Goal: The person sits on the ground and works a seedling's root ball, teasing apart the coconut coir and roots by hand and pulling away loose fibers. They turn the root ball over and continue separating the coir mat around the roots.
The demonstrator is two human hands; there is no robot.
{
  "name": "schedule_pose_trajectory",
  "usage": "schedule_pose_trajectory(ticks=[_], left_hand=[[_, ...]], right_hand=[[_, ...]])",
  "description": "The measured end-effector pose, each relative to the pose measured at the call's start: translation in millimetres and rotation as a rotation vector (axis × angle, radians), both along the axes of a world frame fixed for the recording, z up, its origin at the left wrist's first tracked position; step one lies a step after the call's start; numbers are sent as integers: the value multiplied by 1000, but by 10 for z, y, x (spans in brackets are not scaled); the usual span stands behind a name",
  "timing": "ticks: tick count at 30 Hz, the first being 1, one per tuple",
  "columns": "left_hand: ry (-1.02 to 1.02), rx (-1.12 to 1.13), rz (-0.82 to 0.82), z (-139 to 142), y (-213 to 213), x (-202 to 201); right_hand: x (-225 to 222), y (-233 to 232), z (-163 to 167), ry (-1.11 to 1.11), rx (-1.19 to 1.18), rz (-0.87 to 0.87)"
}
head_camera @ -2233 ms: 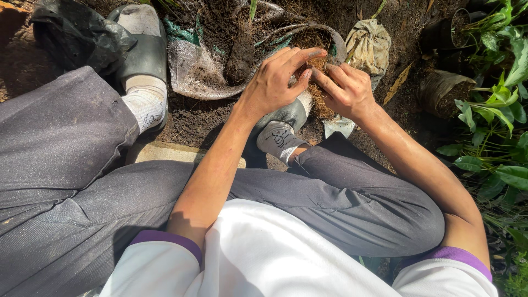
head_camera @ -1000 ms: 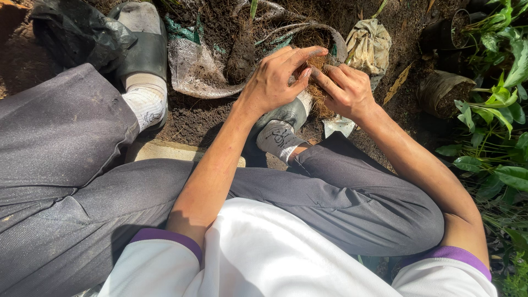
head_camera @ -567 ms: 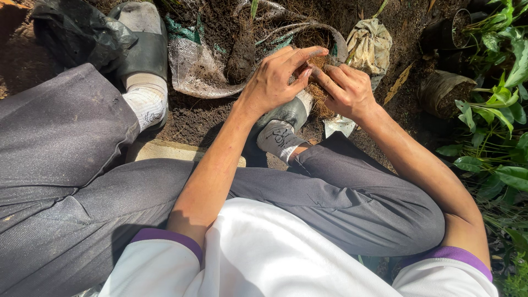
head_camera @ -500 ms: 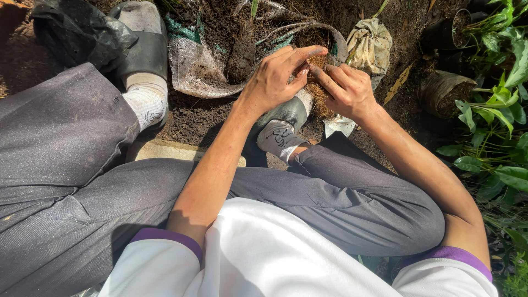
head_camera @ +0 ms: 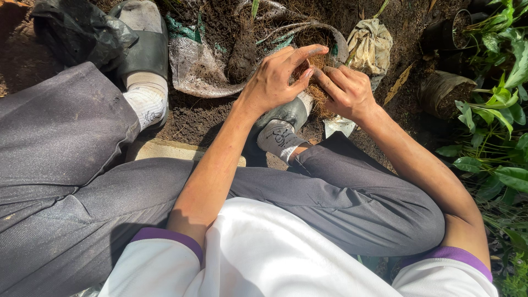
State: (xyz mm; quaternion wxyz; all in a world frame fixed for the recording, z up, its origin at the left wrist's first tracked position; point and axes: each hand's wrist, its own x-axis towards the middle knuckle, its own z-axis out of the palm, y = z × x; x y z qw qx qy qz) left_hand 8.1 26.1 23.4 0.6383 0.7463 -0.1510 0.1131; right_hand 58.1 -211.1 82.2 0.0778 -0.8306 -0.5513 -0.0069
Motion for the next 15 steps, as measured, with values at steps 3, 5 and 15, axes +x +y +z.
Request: schedule_pose_trajectory(ticks=[3, 5, 15], left_hand=[[6, 13, 3, -12, -7, 2], [18, 14, 1, -13, -5, 2], [11, -1, -41, 36, 78, 9]], right_hand=[[0, 6, 1, -14, -19, 0], [1, 19, 4, -21, -19, 1], [0, 43, 60, -65, -75, 40]])
